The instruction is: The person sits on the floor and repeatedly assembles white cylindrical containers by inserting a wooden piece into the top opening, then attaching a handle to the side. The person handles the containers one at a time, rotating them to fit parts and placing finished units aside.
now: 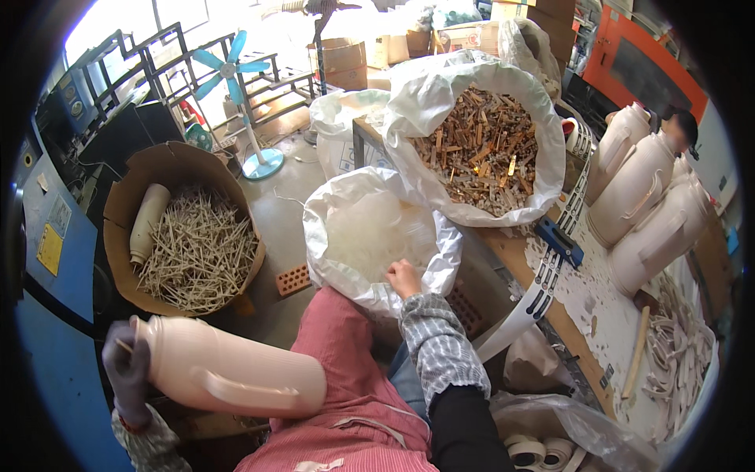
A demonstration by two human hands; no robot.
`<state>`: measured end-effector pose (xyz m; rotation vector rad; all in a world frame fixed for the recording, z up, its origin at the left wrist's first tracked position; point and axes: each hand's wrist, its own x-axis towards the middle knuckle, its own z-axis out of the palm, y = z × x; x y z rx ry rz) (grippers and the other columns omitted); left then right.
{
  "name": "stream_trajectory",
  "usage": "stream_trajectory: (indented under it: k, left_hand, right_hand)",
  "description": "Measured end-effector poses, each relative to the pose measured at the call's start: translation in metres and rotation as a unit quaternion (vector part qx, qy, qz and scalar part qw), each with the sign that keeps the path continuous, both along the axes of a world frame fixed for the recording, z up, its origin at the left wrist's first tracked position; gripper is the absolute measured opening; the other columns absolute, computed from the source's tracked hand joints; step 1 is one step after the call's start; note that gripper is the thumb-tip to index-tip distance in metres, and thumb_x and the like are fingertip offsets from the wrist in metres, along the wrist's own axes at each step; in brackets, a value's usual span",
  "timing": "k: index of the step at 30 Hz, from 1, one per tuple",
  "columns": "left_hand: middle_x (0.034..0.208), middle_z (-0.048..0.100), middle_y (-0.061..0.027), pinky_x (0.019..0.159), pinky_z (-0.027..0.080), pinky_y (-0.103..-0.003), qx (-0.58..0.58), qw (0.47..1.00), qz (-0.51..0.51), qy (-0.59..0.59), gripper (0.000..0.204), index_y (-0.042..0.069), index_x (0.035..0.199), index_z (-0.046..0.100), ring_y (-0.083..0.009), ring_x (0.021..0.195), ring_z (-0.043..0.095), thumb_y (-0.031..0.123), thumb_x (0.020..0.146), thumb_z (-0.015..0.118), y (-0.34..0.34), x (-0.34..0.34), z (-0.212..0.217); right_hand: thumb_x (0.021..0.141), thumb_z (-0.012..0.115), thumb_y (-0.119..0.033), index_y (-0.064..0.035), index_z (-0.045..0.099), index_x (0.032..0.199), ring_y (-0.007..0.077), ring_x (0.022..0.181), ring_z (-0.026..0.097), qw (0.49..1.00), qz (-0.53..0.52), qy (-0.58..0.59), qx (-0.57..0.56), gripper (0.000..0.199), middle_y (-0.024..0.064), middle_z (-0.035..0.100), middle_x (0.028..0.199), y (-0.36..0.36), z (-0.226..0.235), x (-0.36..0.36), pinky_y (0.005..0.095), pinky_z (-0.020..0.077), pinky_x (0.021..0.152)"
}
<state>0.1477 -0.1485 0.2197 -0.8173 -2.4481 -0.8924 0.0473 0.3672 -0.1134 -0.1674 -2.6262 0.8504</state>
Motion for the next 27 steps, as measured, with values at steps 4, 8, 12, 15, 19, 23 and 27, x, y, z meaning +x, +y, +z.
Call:
stream_trajectory:
  k: [4,8,12,15,19,23,27]
  left_hand:
    - [0.126,0.053,-0.0114,0.075,0.049,-0.029,0.083,0.967,0.134,0.202,0.042,0.004,0.118,0.054,-0.0186,0.081,0.056,-0.002,0.081,0.072,0.039,-0.049,0.014]
    - [0.112,0.061,-0.0110,0.088,0.056,-0.045,-0.241,0.862,0.109,0.433,0.039,0.009,0.111,0.056,-0.0330,0.104,0.064,0.008,0.079,0.078,0.052,-0.074,0.030]
    - [0.107,0.059,-0.0107,0.083,0.057,-0.043,-0.005,0.902,-0.013,0.431,0.036,0.010,0.105,0.059,-0.0323,0.097,0.064,0.012,0.076,0.082,0.130,-0.080,0.026]
    - [0.120,0.053,-0.0147,0.084,0.052,-0.045,0.002,0.939,-0.215,0.268,0.049,0.012,0.104,0.062,-0.0302,0.092,0.061,0.016,0.063,0.089,0.196,-0.070,0.014]
    - [0.132,0.051,-0.0169,0.089,0.053,-0.041,0.097,0.904,-0.367,0.198,0.050,0.021,0.117,0.065,-0.0331,0.107,0.059,0.018,0.070,0.080,0.322,-0.055,-0.048]
    - [0.132,0.051,-0.0162,0.103,0.039,-0.050,0.151,0.937,-0.294,0.116,0.085,0.012,0.136,0.049,-0.0393,0.119,0.051,0.031,0.062,0.085,0.367,-0.038,-0.060]
    - [0.126,0.057,-0.0161,0.105,0.039,-0.049,0.130,0.928,-0.346,0.042,0.095,0.008,0.141,0.043,-0.0358,0.121,0.052,0.028,0.058,0.085,0.381,-0.041,-0.071]
  right_hand:
    - [0.091,0.065,-0.015,-0.0033,0.062,0.089,0.0071,0.068,0.056,0.893,-0.056,0.004,-0.446,0.012,0.0012,0.061,0.076,0.007,0.027,0.023,0.0230,0.0468,0.063]
    - [0.093,0.065,-0.016,-0.0032,0.060,0.083,0.0072,0.066,0.054,0.866,-0.019,0.031,-0.498,0.017,0.0014,0.061,0.074,0.003,0.079,0.069,0.0210,0.0421,0.059]
    - [0.094,0.056,-0.009,-0.0008,0.057,0.071,0.0101,0.085,0.057,0.927,0.007,0.135,-0.349,0.025,0.0075,0.063,0.092,0.019,0.158,0.134,0.0252,0.0442,0.080]
    - [0.095,0.055,-0.006,0.0022,0.060,0.078,0.0095,0.079,0.057,0.901,0.063,0.202,-0.380,0.019,0.0082,0.064,0.095,0.010,0.221,0.158,0.0246,0.0470,0.072]
    - [0.095,0.050,-0.011,0.0025,0.056,0.116,0.0240,0.099,0.065,0.869,0.124,0.200,-0.436,0.026,0.0188,0.063,0.112,0.004,0.284,0.190,0.0348,0.0570,0.081]
    - [0.092,0.047,-0.001,0.0017,0.043,0.131,0.0267,0.111,0.061,0.871,0.150,0.128,-0.450,0.039,0.0185,0.058,0.121,-0.003,0.300,0.194,0.0381,0.0540,0.092]
    - [0.089,0.051,0.007,0.0002,0.054,0.109,0.0248,0.099,0.064,0.961,0.089,0.142,-0.221,0.021,0.0121,0.061,0.107,-0.001,0.288,0.183,0.0332,0.0520,0.087]
